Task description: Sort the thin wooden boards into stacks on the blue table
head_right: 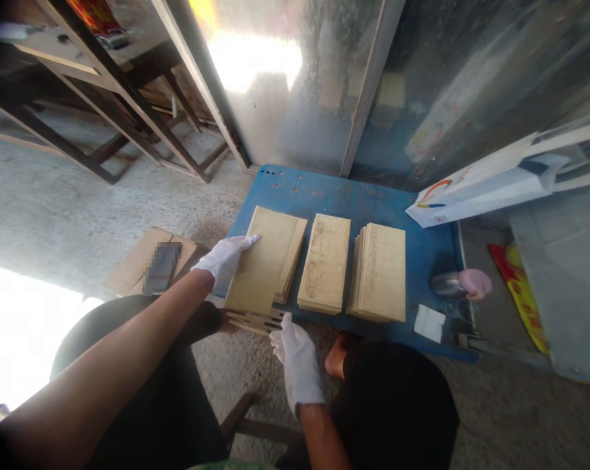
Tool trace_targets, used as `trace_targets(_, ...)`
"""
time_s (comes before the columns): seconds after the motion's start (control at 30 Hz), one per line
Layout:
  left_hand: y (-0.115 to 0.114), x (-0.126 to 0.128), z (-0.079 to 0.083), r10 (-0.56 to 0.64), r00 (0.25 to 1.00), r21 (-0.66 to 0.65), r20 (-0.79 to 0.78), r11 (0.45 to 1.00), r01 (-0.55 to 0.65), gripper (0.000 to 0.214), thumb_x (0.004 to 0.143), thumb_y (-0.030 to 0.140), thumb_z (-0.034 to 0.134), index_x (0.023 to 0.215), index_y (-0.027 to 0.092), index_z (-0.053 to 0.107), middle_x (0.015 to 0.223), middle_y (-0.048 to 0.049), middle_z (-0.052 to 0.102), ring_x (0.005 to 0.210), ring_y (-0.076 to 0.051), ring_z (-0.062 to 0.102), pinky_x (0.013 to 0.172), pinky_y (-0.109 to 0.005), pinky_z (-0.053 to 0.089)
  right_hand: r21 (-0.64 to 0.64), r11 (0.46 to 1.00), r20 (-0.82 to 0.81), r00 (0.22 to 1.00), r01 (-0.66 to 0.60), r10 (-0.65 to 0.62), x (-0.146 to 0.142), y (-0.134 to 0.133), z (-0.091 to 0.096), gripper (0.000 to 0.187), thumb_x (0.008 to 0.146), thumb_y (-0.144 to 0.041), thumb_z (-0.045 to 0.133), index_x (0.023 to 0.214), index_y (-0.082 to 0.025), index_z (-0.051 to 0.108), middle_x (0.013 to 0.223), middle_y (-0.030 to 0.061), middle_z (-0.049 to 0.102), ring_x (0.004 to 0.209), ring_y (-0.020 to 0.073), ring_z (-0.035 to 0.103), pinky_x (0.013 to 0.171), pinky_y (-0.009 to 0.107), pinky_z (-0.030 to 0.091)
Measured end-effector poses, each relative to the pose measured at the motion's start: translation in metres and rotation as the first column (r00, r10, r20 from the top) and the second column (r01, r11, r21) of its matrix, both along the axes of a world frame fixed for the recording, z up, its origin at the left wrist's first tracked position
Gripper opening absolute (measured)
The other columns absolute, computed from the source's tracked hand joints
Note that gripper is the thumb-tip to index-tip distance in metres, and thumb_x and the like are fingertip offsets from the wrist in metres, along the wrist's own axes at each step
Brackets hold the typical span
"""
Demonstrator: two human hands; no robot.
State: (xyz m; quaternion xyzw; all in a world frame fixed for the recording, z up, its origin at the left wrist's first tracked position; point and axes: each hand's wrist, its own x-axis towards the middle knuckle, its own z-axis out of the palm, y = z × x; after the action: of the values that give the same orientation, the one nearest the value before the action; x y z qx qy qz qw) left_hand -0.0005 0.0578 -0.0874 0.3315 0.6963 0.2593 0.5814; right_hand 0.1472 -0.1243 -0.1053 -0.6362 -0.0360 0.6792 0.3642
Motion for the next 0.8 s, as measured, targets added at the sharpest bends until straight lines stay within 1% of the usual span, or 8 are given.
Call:
trace_targets(0.1,0.029,0.0,-0.019,-0.066,0.993,0.009,-0.093,0.998,0.067,0.035,0.074,0.048,0.067,0.094,0.02,0.07,0.088,-0.0042,0.071,0.067,-0.018,0.063,0.053,-0.025,0.045,-0.003,1.0,0.006,1.0,-0.017,0.017,-0.002,-0.001,0.004,0.079,0.056,-0.08,0.064,0.098,-0.013,0.069,0.088,0.0126,0.073,0.082,0.0208,0.069,0.075,0.03,0.051)
trace_targets(0.17,0.043,0.002,-0.034,-0.096,0.988,-0.003,-0.125,0.995,0.096,0.035,0.075,0.048,0.066,0.095,0.02,0.07,0.093,-0.0055,0.071,0.071,-0.018,0.065,0.054,-0.025,0.046,-0.017,0.999,0.001,0.999,-0.033,0.033,-0.003,-0.001,0.006,0.081,0.054,-0.08,0.065,0.097,-0.012,0.068,0.088,0.0125,0.073,0.082,0.021,0.069,0.075,0.03,0.052)
trace_targets(0.27,0.053,0.005,-0.052,-0.107,0.983,-0.048,-0.148,0.994,0.101,0.034,0.075,0.049,0.065,0.093,0.02,0.07,0.098,-0.007,0.071,0.075,-0.02,0.066,0.056,-0.026,0.047,-0.041,0.997,-0.008,0.998,-0.059,0.059,-0.003,-0.003,0.005,0.081,0.053,-0.081,0.065,0.096,-0.012,0.069,0.085,0.0123,0.073,0.08,0.0208,0.069,0.074,0.03,0.052)
trace_targets(0.33,0.056,0.008,-0.06,-0.11,0.979,-0.079,-0.169,0.992,0.098,0.036,0.074,0.049,0.066,0.092,0.019,0.07,0.099,-0.0082,0.071,0.075,-0.021,0.066,0.056,-0.026,0.047,-0.057,0.996,-0.012,0.998,-0.066,0.065,-0.004,-0.004,0.003,0.079,0.055,-0.08,0.065,0.095,-0.012,0.069,0.083,0.0114,0.073,0.078,0.0199,0.069,0.073,0.029,0.052)
trace_targets(0.53,0.064,0.013,-0.073,-0.068,0.978,-0.126,-0.195,0.991,0.044,0.041,0.069,0.05,0.071,0.09,0.015,0.069,0.092,-0.0114,0.07,0.072,-0.022,0.064,0.056,-0.03,0.047,-0.043,0.995,-0.026,0.996,-0.089,0.088,-0.005,-0.007,0.001,0.069,0.063,-0.076,0.063,0.093,-0.015,0.07,0.084,0.0097,0.073,0.079,0.0194,0.068,0.073,0.029,0.052)
trace_targets(0.67,0.07,0.019,-0.08,-0.096,0.949,-0.126,-0.301,0.99,0.06,0.037,0.071,0.049,0.07,0.089,0.016,0.069,0.089,-0.0101,0.07,0.078,-0.022,0.065,0.062,-0.029,0.047,-0.048,0.991,-0.025,0.992,-0.125,0.124,-0.005,-0.01,0.001,0.069,0.066,-0.075,0.062,0.097,-0.014,0.069,0.085,0.01,0.073,0.081,0.02,0.067,0.074,0.029,0.051)
trace_targets(0.8,0.071,0.026,-0.083,-0.124,0.944,-0.106,-0.307,0.99,0.096,0.03,0.076,0.044,0.066,0.091,0.018,0.07,0.094,-0.009,0.07,0.078,-0.021,0.065,0.066,-0.029,0.047,-0.037,0.989,-0.032,0.989,-0.142,0.141,-0.004,-0.013,-0.002,0.07,0.069,-0.073,0.061,0.105,-0.013,0.067,0.087,0.0098,0.072,0.08,0.0192,0.066,0.074,0.03,0.051)
